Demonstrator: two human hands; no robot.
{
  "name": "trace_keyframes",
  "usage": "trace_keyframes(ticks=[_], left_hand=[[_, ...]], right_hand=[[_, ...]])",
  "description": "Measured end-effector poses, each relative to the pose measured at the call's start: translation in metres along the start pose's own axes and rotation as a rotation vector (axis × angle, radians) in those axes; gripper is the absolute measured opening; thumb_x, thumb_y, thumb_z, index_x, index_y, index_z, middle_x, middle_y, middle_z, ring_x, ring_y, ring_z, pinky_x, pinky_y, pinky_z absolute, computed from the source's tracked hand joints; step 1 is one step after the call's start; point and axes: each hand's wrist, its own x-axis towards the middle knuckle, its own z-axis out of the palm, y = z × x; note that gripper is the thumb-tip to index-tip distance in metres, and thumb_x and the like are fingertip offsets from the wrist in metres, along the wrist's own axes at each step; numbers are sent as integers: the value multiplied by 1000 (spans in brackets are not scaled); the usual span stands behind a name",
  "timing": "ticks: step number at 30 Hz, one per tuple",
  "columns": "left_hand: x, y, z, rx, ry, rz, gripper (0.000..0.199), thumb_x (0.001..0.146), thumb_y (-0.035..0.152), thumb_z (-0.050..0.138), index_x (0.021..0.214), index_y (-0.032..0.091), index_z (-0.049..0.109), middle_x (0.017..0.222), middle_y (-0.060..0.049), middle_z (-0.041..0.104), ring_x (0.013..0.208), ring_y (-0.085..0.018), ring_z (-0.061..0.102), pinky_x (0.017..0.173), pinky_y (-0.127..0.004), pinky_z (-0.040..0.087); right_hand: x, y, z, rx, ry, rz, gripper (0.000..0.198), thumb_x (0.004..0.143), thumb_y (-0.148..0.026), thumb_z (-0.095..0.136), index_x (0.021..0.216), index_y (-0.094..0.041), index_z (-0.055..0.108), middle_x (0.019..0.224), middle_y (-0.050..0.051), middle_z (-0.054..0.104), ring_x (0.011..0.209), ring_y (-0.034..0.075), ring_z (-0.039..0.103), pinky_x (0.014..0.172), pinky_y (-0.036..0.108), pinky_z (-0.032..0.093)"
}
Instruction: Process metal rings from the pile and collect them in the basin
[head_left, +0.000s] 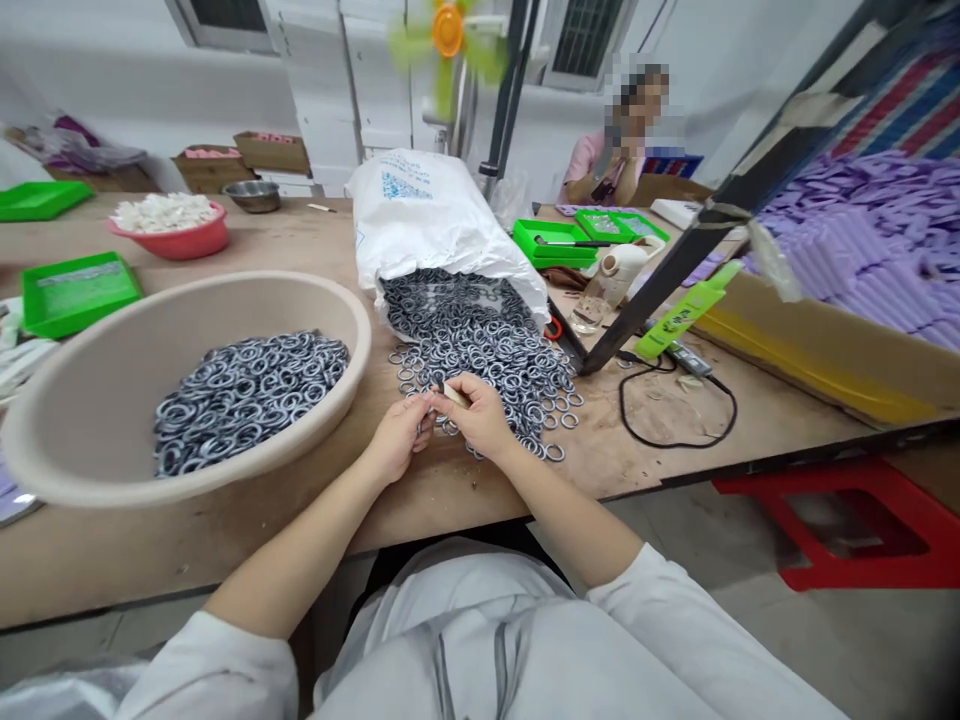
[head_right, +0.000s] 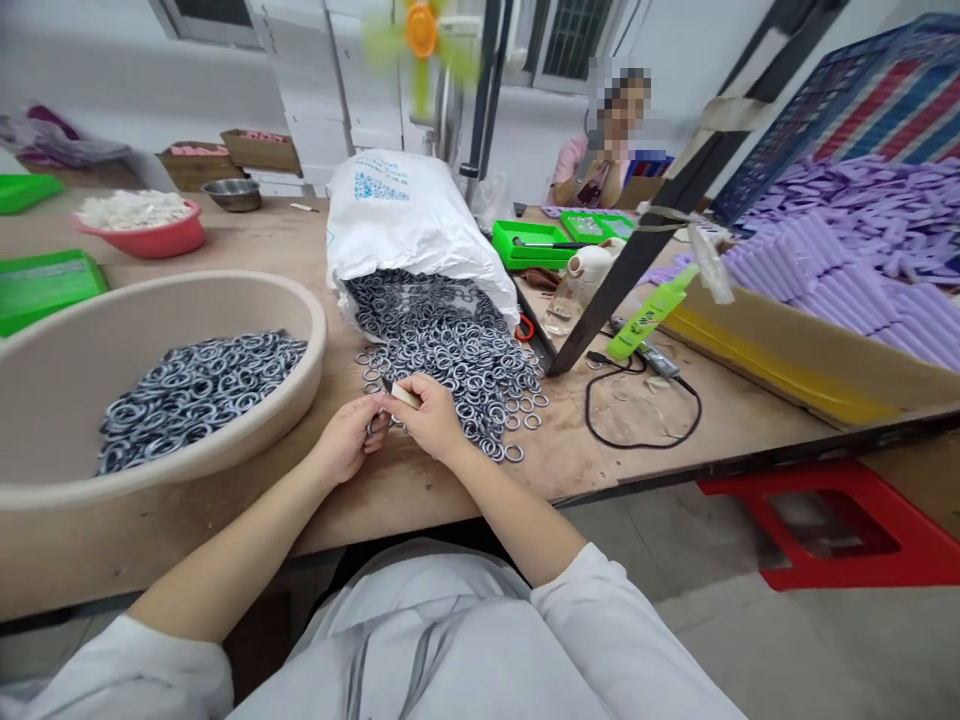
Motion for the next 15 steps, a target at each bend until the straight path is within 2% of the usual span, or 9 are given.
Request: trace_keyframes(ticks=[6,10,15], left_hand=[[2,2,-1,-70,-3,7,48,71,56,74,68,18,46,52,10,34,37,-1,23,36,-16,13],[2,3,-3,-117,33,25,48,71,55,74,68,18,45,53,10,35,37,-2,25,37,-16,13],[2,2,-3,-126,88,35,47,71,53,75,68,19,42,51,10,37,37,-2,25,37,-16,15]], right_hand=[[-1,-4,-9,-117,-5,-36,36,89,-52,60,75,-19,63,72,0,59,69,14,52,68,28,40],[-6,-6,-10,-323,-108,-140,35,94,-45,54,71,-19,61,68,0,54,67,13,50,64,27,35],[-10,-8,-5,-466,-174,-183,39,95,-49,52,71,-19,59,71,0,51,67,13,48,64,27,33]])
